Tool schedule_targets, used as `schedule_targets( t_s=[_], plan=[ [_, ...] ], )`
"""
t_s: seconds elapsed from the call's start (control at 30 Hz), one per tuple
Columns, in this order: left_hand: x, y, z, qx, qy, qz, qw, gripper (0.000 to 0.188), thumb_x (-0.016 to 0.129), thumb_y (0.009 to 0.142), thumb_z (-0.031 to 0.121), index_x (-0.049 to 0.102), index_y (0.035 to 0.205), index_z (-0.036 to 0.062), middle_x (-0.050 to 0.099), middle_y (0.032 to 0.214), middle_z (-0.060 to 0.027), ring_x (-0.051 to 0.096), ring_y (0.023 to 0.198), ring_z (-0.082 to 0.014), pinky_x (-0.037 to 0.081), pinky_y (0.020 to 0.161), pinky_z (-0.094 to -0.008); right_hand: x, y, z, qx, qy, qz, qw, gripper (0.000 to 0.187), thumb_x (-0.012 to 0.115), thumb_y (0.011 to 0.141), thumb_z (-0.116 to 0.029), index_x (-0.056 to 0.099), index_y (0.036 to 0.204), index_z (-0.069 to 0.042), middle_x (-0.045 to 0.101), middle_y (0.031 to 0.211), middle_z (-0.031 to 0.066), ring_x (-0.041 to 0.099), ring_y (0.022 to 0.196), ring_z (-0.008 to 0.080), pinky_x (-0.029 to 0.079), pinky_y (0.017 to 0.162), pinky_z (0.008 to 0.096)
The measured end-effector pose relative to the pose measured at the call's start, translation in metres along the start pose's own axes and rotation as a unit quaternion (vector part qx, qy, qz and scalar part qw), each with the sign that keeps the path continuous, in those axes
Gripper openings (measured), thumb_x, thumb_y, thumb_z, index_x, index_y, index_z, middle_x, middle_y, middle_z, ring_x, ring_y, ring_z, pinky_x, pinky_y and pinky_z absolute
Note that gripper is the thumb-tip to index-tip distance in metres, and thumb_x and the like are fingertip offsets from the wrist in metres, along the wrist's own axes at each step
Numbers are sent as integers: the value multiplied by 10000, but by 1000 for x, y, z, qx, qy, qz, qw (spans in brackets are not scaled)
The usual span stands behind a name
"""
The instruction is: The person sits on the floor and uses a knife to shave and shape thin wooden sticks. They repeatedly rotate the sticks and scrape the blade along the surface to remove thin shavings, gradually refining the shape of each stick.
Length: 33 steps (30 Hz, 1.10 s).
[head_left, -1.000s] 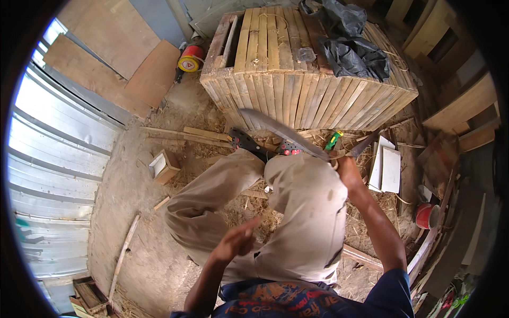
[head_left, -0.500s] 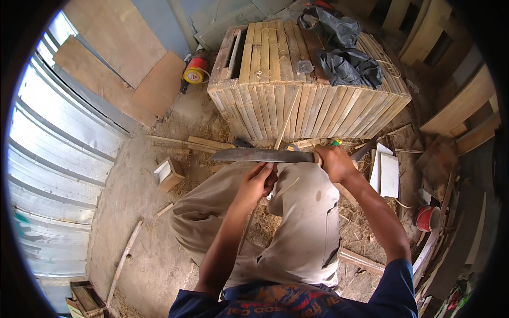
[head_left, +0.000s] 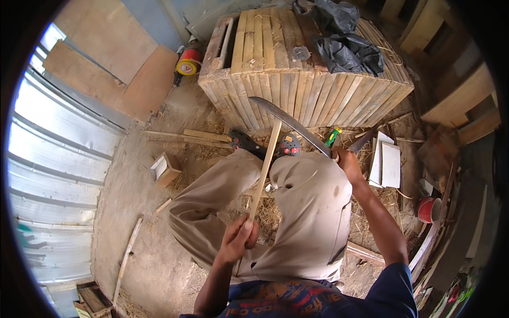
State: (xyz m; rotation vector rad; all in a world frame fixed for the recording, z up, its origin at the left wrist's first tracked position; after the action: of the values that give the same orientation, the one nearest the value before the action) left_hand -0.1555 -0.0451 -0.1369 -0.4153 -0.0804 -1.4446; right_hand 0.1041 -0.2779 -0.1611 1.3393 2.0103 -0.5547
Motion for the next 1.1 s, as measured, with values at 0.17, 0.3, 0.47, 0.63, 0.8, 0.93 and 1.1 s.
schedule_targets(
  t_s=[0.17,0.3,0.47,0.63,0.8,0.93,1.1],
  plan=[
    [4,58,28,3,-235,-37,971,406,367,1058,393,381,743,137,330,617,45,279,476,-66,253,432,-233,11,10,8,-7,28,24,999,293,741,755,-132,642,1007,-21,640,806,269,654,814,448,494,683,453],
    [9,82,48,29,-302,-89,949,416,330,1063,405,343,727,160,291,622,47,244,472,-62,244,407,-228,11,10,-1,-7,94,39,995,321,800,772,-219,634,954,-13,653,797,233,648,761,405,499,690,412],
    [12,82,53,0,-325,-124,938,443,319,1066,436,365,726,154,294,613,59,219,454,-54,224,401,-220,-12,9,-25,-1,115,69,991,325,794,797,-239,636,889,30,663,731,213,640,615,273,501,649,389],
    [10,83,50,33,-317,-99,943,421,338,1067,420,433,786,122,318,612,52,262,449,-58,267,406,-218,-61,20,-66,-31,203,77,976,146,699,893,-131,627,968,-29,586,625,14,535,550,86,440,531,281],
    [-1,84,42,31,-292,-22,956,369,390,1062,381,479,852,90,370,633,42,323,465,-59,299,418,-221,-84,22,-97,-79,191,138,969,279,739,897,-239,604,1022,-28,612,773,21,521,619,78,445,586,256],
    [-10,82,42,16,-259,36,965,334,439,1051,363,550,980,55,411,658,34,355,472,-55,310,428,-209,-58,17,-107,-98,242,113,959,277,721,909,-245,607,1028,-23,619,824,38,553,682,86,465,604,263],
    [-16,77,51,55,-170,98,979,359,497,1037,315,574,1244,32,433,684,33,355,480,-43,312,439,-198,-26,21,-105,-48,192,51,979,176,680,915,-178,634,920,-8,609,656,0,516,617,55,415,548,244]
  ],
)
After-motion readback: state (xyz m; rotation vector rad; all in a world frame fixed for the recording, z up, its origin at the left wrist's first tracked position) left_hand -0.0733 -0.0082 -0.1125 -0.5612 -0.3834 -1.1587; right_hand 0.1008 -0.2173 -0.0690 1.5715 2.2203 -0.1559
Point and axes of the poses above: each hand's wrist, its own y-axis towards the middle knuckle, its own x-axis out of the palm, z = x × y, the point moved 7 cm from there along y, towards the middle knuckle
